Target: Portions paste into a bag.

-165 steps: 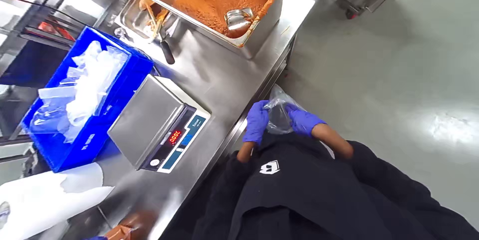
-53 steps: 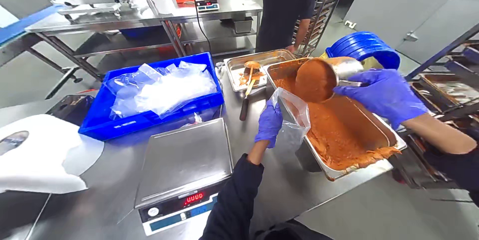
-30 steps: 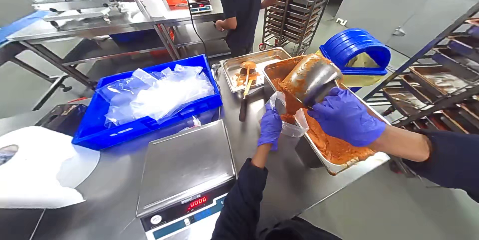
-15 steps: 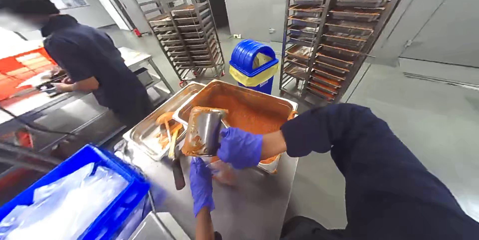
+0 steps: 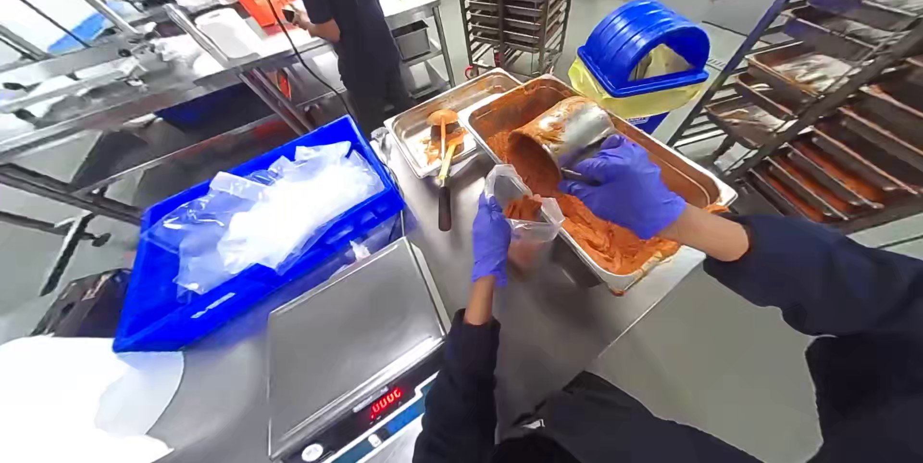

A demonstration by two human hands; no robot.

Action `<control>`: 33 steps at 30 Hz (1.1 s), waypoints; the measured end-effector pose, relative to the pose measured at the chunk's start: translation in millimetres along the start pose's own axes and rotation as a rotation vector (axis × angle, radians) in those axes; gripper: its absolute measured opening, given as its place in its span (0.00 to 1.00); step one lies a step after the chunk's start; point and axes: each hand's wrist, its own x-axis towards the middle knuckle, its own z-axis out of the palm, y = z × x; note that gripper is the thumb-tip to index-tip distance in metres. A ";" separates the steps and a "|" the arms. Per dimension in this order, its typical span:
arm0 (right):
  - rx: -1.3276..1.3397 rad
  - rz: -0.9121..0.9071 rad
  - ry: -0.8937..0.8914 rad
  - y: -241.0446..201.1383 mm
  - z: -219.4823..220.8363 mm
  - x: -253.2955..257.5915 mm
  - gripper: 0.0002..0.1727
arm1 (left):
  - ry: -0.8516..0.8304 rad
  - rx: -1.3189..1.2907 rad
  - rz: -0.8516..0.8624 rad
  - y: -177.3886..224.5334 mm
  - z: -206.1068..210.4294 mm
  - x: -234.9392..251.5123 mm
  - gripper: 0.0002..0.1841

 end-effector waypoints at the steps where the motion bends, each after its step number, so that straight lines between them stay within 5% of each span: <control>1: 0.011 0.098 -0.053 -2.3 -8.8 4.6 0.11 | -0.006 -0.009 -0.017 0.9 1.2 1.0 0.26; 5: 0.154 0.533 -0.127 7.0 -35.1 27.6 0.07 | -0.013 -0.035 -0.030 0.2 -0.3 1.6 0.26; 10: 0.216 0.816 -0.090 47.7 -50.7 46.5 0.05 | -0.003 -0.037 -0.014 0.3 -3.9 2.1 0.25; 13: 0.057 0.733 -0.308 92.3 -38.2 60.8 0.10 | 0.024 0.010 0.030 -2.7 -1.9 3.5 0.25; 20: -0.394 0.172 -1.118 186.6 96.3 28.6 0.13 | 0.067 -0.037 0.031 -5.3 1.4 -6.2 0.19; 24: -0.285 0.049 -1.227 184.4 116.8 3.7 0.11 | 0.073 0.018 -0.055 6.3 -0.2 -6.0 0.23; 33: 0.091 0.240 -1.466 132.7 81.0 -40.8 0.15 | 0.077 0.090 -0.038 -1.4 -2.1 -6.6 0.22</control>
